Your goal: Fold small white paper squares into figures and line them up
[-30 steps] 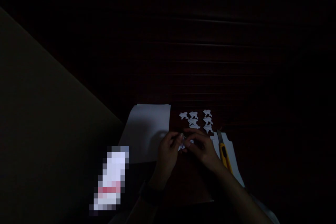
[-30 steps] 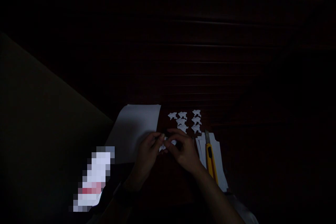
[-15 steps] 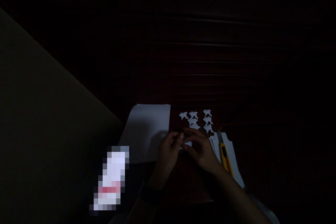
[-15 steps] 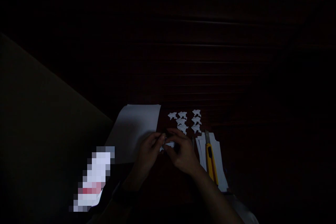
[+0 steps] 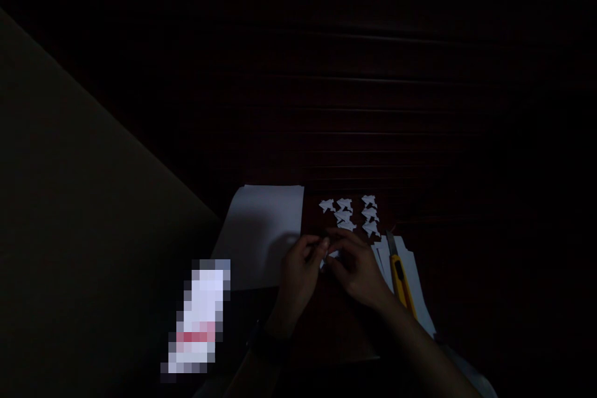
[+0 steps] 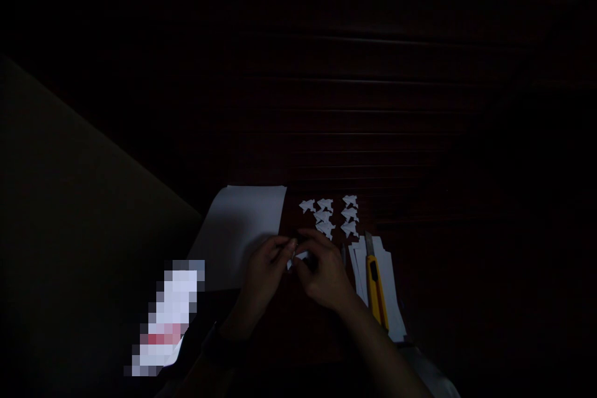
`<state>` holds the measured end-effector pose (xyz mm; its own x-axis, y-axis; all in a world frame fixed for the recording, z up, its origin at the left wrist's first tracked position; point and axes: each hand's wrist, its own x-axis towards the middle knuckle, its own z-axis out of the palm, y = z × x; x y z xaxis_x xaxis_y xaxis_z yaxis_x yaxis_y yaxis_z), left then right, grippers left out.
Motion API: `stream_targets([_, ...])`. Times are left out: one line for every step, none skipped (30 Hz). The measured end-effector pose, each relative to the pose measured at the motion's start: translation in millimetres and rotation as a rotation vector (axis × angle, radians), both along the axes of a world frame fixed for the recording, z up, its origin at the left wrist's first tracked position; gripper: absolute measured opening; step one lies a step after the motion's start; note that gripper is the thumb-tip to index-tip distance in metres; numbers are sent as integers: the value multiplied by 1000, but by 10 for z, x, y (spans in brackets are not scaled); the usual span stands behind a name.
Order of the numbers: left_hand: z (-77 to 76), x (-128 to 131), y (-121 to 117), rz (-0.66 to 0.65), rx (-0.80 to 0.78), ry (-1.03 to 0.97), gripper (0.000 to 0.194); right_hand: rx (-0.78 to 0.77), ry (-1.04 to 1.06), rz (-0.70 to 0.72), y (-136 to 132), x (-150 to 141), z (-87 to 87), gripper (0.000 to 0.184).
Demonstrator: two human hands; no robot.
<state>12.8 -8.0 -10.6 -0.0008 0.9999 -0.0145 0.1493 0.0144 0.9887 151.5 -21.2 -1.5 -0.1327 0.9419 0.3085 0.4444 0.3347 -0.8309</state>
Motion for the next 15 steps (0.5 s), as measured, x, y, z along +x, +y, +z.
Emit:
stream_targets([1, -1, -2, -4, -5, 6, 24, 0, -11, -6, 3, -1, -3, 18])
stream_targets([1, -3, -3, -6, -9, 9, 24, -1, -21, -11, 5, -1, -5, 19])
stream_targets([0, -4, -4, -7, -12, 9, 23, -3, -33, -15, 7, -1, -7, 19])
stream_targets([-1, -6, -5, -7, -14, 8, 23, -2, -43, -20, 9, 0, -8, 20])
stream_targets([-2, -8, -5, -6, -16, 3, 23, -2, -53, -23, 9, 0, -9, 20])
stream_targets([-4, -10, -6, -6, -18, -2, 22, -1, -62, -25, 9, 1, -11, 21])
stream_targets([-7, -12, -8, -5, -19, -5, 22, -1, -70, -26, 9, 2, -12, 22])
stream_targets([-10, -14, -9, -5, -21, -5, 23, 0, -77, -26, 8, 3, -14, 22])
stream_targets([-12, -16, -11, -3, -21, -6, 23, -1, -83, -24, 7, 3, -16, 22])
stream_targets([-16, -16, -13, -3, -23, -8, 23, -1, -89, -21, 5, 4, -18, 23])
stream_targets([-19, -15, -14, -3, -26, -9, 23, 0, -94, -18, 3, 4, -21, 22])
stream_targets([-21, -13, -16, 1, -28, -15, 23, 3, -99, -18, 1, 3, -24, 22])
stream_targets([-23, -9, -17, 7, -30, -27, 23, 9, -102, -20, -3, 0, -27, 22])
stream_targets([-24, -4, -18, 10, -30, -45, 23, 17, -103, -25, -6, -3, -31, 22])
stream_targets([-24, 1, -18, 14, -27, -65, 23, 27, -102, -33, -11, -7, -34, 22])
